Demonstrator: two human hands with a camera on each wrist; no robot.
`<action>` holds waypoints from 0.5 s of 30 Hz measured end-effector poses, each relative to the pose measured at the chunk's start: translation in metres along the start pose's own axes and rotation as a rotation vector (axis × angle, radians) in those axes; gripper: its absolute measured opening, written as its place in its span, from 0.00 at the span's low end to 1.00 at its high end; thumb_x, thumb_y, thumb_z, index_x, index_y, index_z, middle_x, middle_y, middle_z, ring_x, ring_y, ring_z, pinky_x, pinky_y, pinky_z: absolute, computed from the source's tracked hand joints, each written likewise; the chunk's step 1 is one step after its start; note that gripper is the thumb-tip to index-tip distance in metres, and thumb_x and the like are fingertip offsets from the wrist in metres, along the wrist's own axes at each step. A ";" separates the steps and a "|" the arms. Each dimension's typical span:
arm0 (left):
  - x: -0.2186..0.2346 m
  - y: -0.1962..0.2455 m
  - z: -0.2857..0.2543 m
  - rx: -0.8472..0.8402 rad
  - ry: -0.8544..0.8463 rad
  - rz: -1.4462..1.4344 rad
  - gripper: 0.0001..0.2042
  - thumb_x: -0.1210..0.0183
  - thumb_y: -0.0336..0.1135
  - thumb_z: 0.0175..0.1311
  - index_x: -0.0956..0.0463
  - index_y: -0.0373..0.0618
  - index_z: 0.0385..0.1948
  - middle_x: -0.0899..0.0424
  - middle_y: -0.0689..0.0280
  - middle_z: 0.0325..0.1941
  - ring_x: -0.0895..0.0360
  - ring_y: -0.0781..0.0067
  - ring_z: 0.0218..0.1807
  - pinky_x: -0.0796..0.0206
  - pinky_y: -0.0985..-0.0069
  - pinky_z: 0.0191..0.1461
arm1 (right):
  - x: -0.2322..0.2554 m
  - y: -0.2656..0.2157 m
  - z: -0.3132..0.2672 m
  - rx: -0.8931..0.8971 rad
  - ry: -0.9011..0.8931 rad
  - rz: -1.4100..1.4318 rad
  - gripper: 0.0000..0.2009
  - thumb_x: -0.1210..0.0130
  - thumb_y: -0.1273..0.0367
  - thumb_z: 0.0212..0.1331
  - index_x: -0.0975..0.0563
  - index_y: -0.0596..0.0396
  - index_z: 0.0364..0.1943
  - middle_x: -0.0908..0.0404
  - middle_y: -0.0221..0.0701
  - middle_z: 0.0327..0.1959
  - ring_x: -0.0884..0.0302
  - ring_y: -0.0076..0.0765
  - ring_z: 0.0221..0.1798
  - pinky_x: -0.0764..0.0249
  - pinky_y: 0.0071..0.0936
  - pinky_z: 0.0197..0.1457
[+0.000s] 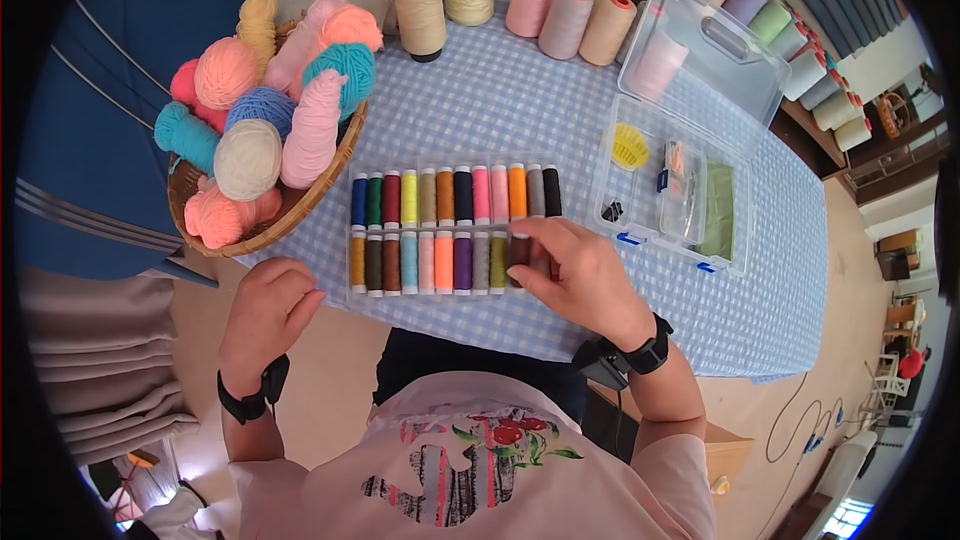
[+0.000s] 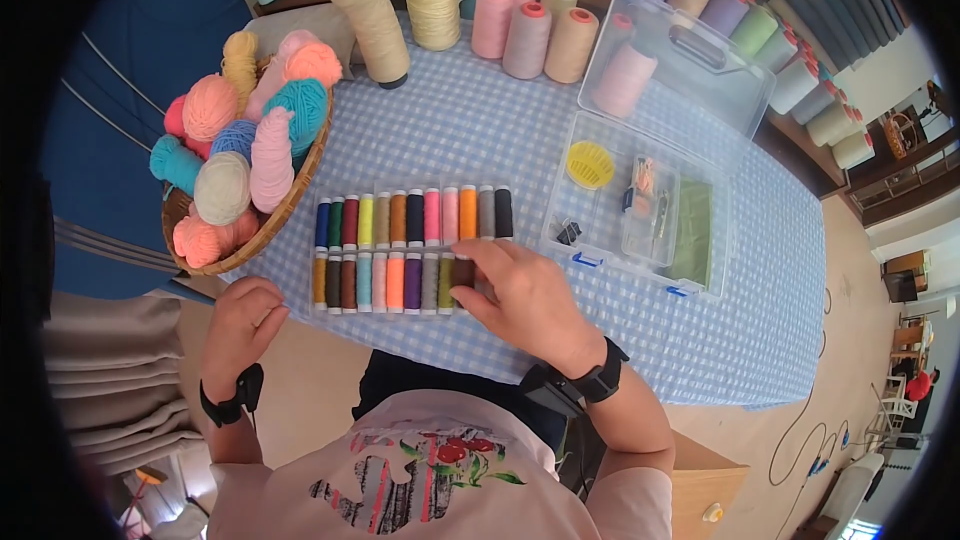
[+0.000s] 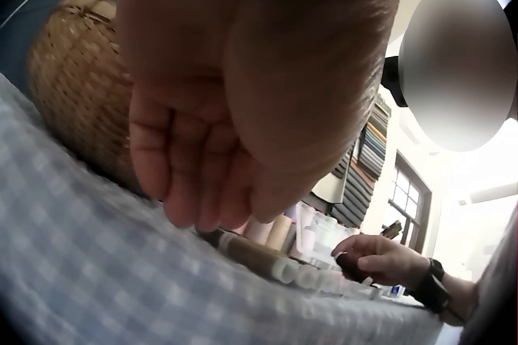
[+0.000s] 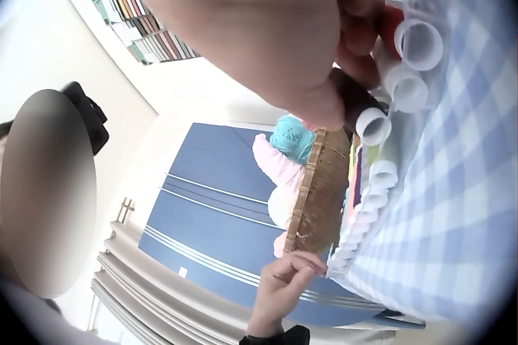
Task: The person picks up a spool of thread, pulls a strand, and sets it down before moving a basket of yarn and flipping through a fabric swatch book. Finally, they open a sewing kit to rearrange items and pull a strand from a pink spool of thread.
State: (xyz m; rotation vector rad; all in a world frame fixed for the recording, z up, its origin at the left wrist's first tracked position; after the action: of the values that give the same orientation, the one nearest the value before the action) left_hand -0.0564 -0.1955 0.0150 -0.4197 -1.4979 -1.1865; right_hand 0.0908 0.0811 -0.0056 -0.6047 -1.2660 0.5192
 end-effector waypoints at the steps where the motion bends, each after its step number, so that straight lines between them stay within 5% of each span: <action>1: -0.002 0.005 0.004 -0.054 0.006 -0.003 0.06 0.40 0.23 0.48 0.26 0.39 0.28 0.23 0.60 0.34 0.25 0.56 0.36 0.32 0.66 0.39 | -0.001 0.000 0.000 0.000 0.000 0.000 0.21 0.38 0.73 0.46 0.28 0.53 0.48 0.26 0.33 0.27 0.24 0.39 0.28 0.27 0.32 0.30; 9: -0.015 0.071 0.062 -0.404 0.045 -0.004 0.09 0.38 0.26 0.47 0.26 0.42 0.30 0.25 0.62 0.39 0.26 0.60 0.40 0.34 0.67 0.45 | 0.001 0.002 -0.002 0.035 0.043 -0.072 0.14 0.36 0.71 0.44 0.23 0.55 0.38 0.26 0.35 0.41 0.23 0.43 0.33 0.24 0.34 0.35; 15: -0.033 0.113 0.093 -0.484 -0.218 0.053 0.18 0.36 0.30 0.46 0.27 0.42 0.41 0.29 0.61 0.47 0.31 0.59 0.50 0.38 0.65 0.52 | 0.001 0.002 -0.003 0.082 0.091 -0.033 0.12 0.37 0.72 0.45 0.22 0.54 0.37 0.26 0.34 0.42 0.22 0.43 0.32 0.24 0.34 0.35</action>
State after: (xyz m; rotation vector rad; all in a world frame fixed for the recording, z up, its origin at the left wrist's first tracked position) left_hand -0.0065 -0.0585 0.0474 -0.9337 -1.3604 -1.4978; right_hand 0.0941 0.0832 -0.0066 -0.5320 -1.1612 0.5087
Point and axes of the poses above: each hand's wrist, its own z-axis towards the middle knuckle, its own x-axis out of the back of the hand, y = z × x, the point moved 4 cm from there along z, towards the middle knuckle
